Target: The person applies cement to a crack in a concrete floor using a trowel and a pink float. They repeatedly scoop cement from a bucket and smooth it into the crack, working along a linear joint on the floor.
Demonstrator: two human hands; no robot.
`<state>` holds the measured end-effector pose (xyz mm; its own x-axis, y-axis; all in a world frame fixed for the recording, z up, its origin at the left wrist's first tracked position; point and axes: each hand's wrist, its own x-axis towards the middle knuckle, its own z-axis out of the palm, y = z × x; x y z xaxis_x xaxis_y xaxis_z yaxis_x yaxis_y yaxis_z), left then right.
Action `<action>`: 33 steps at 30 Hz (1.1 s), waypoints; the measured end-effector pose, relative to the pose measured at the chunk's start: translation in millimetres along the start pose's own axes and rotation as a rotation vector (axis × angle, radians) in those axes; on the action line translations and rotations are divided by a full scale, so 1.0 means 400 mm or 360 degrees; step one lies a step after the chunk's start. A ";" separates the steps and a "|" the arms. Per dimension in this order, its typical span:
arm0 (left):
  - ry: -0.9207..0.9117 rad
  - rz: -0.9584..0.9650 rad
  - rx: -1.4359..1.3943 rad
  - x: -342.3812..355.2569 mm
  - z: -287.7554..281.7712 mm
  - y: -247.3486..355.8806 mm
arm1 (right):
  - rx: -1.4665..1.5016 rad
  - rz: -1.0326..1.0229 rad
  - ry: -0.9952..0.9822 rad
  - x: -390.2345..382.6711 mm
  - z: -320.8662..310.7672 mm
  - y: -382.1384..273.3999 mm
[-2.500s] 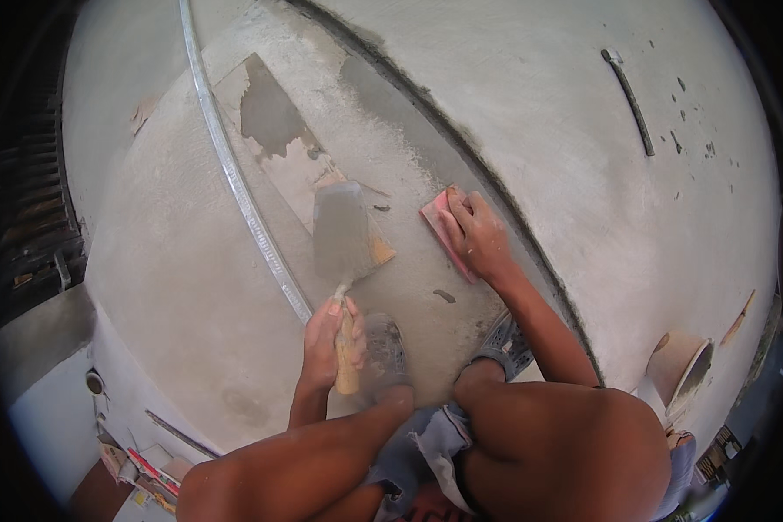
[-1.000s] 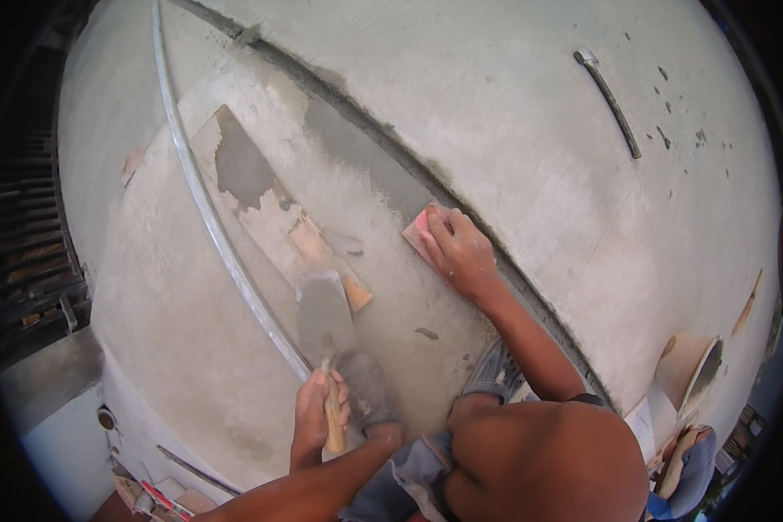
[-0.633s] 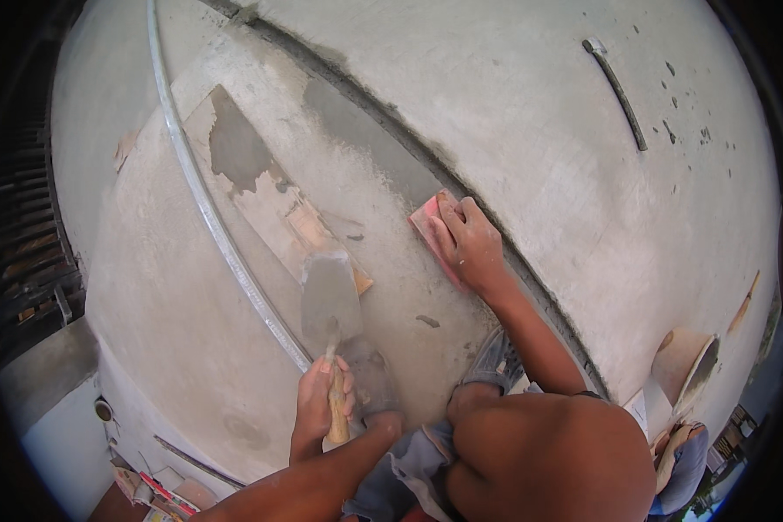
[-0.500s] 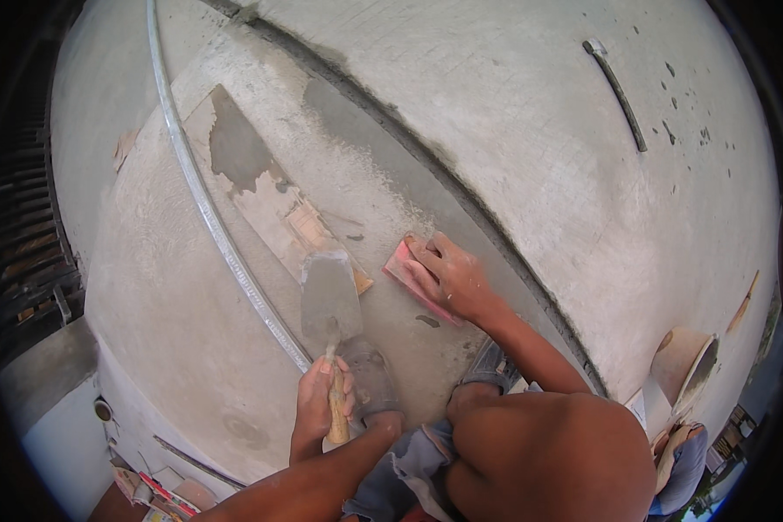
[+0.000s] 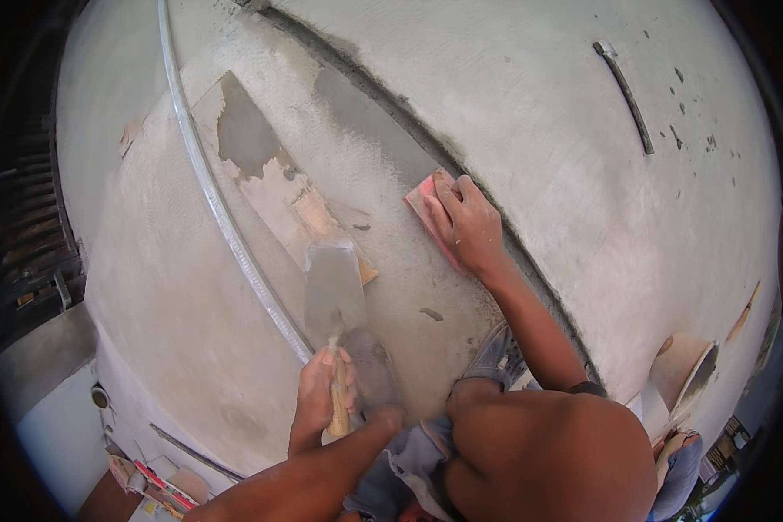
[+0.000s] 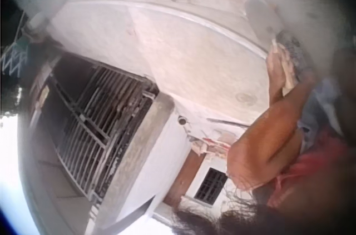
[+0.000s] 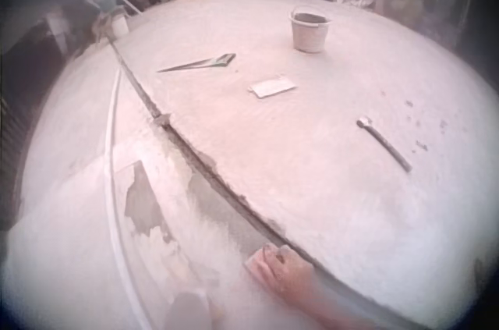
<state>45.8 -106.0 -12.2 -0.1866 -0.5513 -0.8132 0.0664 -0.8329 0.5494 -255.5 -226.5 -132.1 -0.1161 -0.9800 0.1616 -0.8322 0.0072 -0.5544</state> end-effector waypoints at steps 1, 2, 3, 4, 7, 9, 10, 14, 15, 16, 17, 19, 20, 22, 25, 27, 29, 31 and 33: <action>-0.0008 -0.0005 0.0004 0.003 0.004 0.000 | -0.0032 -0.0073 -0.0020 0.000 0.017 0.022; -0.0006 -0.0027 0.0001 0.001 0.009 -0.007 | 0.0077 -0.0106 -0.0241 -0.028 0.008 0.027; -0.0005 -0.0034 0.0000 0.007 0.008 -0.009 | 0.0187 -0.0147 -0.0450 -0.053 -0.003 0.020; 0.0009 -0.0027 0.0009 0.003 0.006 0.001 | 0.0313 -0.0198 -0.0649 -0.066 -0.017 0.003; 0.0009 0.0025 0.0002 -0.012 -0.008 -0.002 | 0.0792 0.0084 -0.0677 -0.015 -0.094 -0.005; 0.0036 0.0041 -0.0022 -0.029 -0.017 -0.008 | 0.1051 0.0383 -0.0567 0.050 -0.125 0.027; 0.0042 0.0046 -0.0034 -0.033 -0.019 -0.007 | 0.1109 0.0546 -0.0496 0.096 -0.129 0.056; -0.0028 0.0006 -0.0045 0.005 -0.004 -0.020 | 0.0807 0.0552 -0.0495 0.200 -0.121 0.205; -0.0008 0.0008 -0.0036 0.003 0.006 -0.011 | 0.0789 0.0510 -0.0535 0.219 -0.107 0.207; 0.0010 0.0010 -0.0026 -0.001 0.012 -0.008 | 0.0773 0.0457 -0.0510 0.222 -0.092 0.205; 0.0017 0.0015 -0.0024 -0.007 0.012 -0.008 | 0.0760 0.0397 -0.0482 0.230 -0.076 0.193; 0.0019 0.0025 -0.0016 -0.014 0.012 -0.008 | 0.0757 0.0357 -0.0490 0.243 -0.057 0.180; 0.0024 0.0025 -0.0017 -0.015 0.012 -0.008 | 0.0761 0.0377 -0.0530 0.249 -0.051 0.179; 0.0023 0.0023 -0.0015 -0.014 0.014 -0.006 | 0.0750 0.0377 -0.0569 0.251 -0.043 0.178; 0.0078 -0.0007 -0.0047 -0.013 0.016 -0.011 | 0.0715 0.0374 -0.0568 0.220 -0.030 0.190; 0.0102 0.0004 -0.0043 -0.016 0.011 -0.013 | 0.0707 0.0403 -0.0576 0.188 -0.038 0.188; 0.0108 0.0003 -0.0051 -0.023 0.000 -0.013 | 0.0718 0.0472 -0.0588 0.140 -0.051 0.194; 0.0039 -0.0016 -0.0081 -0.014 -0.002 -0.007 | 0.0658 0.0594 -0.0695 0.086 -0.125 0.211; 0.0032 -0.0036 -0.0071 -0.007 0.002 -0.005 | 0.0664 0.0677 -0.0752 0.043 -0.177 0.238</action>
<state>45.5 -102.9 -10.7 -0.1687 -0.5329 -0.8292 0.1061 -0.8462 0.5222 -375.4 -228.7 -124.2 -0.0585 -0.8911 -0.4500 -0.4827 0.4198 -0.7686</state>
